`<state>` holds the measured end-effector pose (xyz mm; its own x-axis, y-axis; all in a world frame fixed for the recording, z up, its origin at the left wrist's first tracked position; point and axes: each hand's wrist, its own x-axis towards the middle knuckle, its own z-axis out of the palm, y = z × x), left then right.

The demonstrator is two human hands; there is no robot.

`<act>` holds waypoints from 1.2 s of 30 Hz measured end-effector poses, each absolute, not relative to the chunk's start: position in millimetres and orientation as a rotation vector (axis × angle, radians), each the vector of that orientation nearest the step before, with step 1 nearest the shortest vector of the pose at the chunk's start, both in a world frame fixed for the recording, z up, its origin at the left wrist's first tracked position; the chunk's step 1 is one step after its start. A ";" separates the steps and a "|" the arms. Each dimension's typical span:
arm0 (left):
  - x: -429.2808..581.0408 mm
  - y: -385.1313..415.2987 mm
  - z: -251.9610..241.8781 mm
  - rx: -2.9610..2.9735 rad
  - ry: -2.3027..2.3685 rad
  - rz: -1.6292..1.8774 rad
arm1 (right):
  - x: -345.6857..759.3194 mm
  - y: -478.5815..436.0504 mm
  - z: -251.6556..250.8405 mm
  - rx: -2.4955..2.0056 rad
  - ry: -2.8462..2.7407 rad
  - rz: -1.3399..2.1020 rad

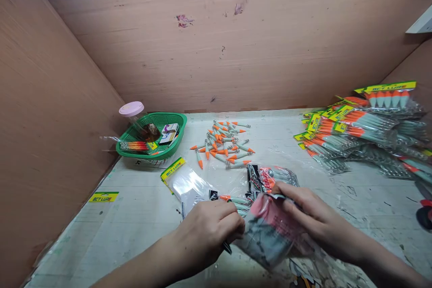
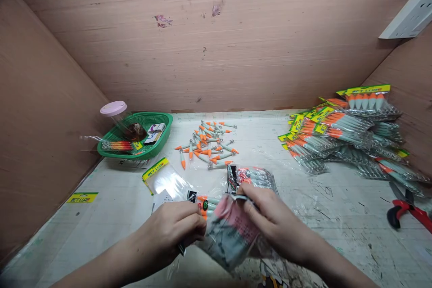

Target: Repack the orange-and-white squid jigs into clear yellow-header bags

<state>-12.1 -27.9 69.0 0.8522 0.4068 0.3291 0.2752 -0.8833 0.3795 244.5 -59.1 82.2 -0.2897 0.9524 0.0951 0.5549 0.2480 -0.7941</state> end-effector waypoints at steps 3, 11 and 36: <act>-19.6 -28.3 66.4 2.737 0.515 0.694 | 267.0 -49.9 78.1 -1.444 -1.779 0.873; -0.4 -13.9 68.4 2.430 0.519 0.806 | 262.7 -50.0 87.9 -1.430 -1.562 1.128; 14.7 -42.9 80.5 3.122 0.340 0.599 | 219.4 -34.4 82.1 -1.401 -1.494 1.442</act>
